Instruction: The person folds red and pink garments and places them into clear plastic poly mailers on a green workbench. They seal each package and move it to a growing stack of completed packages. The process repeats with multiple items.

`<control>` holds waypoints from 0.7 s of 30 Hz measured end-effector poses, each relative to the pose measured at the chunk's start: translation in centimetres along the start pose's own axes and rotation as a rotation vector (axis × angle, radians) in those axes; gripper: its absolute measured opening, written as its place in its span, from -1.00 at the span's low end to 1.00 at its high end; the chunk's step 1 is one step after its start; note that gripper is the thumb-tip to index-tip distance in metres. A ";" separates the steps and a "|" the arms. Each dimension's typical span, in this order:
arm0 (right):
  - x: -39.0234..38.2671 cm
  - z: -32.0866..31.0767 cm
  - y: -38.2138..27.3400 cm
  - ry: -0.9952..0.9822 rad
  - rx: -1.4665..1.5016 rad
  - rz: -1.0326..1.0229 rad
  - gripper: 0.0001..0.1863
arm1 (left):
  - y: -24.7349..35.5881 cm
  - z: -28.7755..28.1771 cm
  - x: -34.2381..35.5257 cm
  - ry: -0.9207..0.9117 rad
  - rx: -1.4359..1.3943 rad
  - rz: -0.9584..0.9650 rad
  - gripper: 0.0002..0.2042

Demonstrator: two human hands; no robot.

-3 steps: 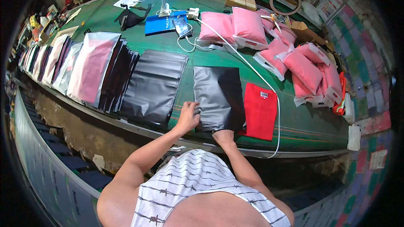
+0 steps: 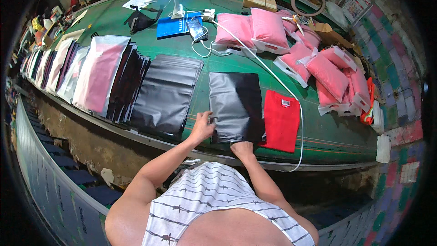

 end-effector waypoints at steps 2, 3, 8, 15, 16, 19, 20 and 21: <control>0.3 0.8 0.4 0.129 -0.029 -0.114 -0.51 | -4.0 1.7 1.3 -0.146 -0.288 -0.320 -0.53; 1.3 0.4 0.7 0.198 -0.040 -0.163 -0.50 | -2.5 1.2 1.9 -0.164 -0.337 -0.353 -0.53; 2.5 2.4 2.1 0.266 -0.055 -0.211 -0.54 | -1.0 0.9 2.1 -0.203 -0.421 -0.386 -0.52; -0.4 -8.5 -2.6 -0.168 0.195 0.033 -0.74 | 0.2 0.3 3.8 -0.218 -0.489 -0.389 -0.58; -0.3 -9.1 -2.2 0.083 0.164 -0.029 -0.78 | -0.3 -0.3 4.2 -0.199 -0.469 -0.401 -0.58; -0.1 -10.7 1.0 0.233 0.093 0.241 -0.81 | -0.4 -2.3 4.6 -0.096 -0.324 -0.360 -0.60; -0.3 -10.5 2.1 0.172 0.079 0.310 -0.79 | -0.8 -2.4 4.5 -0.038 -0.172 -0.272 -0.61; -0.3 -10.2 3.1 0.114 0.064 0.372 -0.75 | -0.9 -2.7 4.4 0.026 -0.022 -0.180 -0.62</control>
Point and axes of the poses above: each hand's wrist, its own x-axis towards the middle knuckle, its own z-axis out of the palm, y = z × x, the point moved 2 cm from there along x, towards the middle knuckle, and after that the axes turned 11 degrees about -z, right-handed, at the moved point
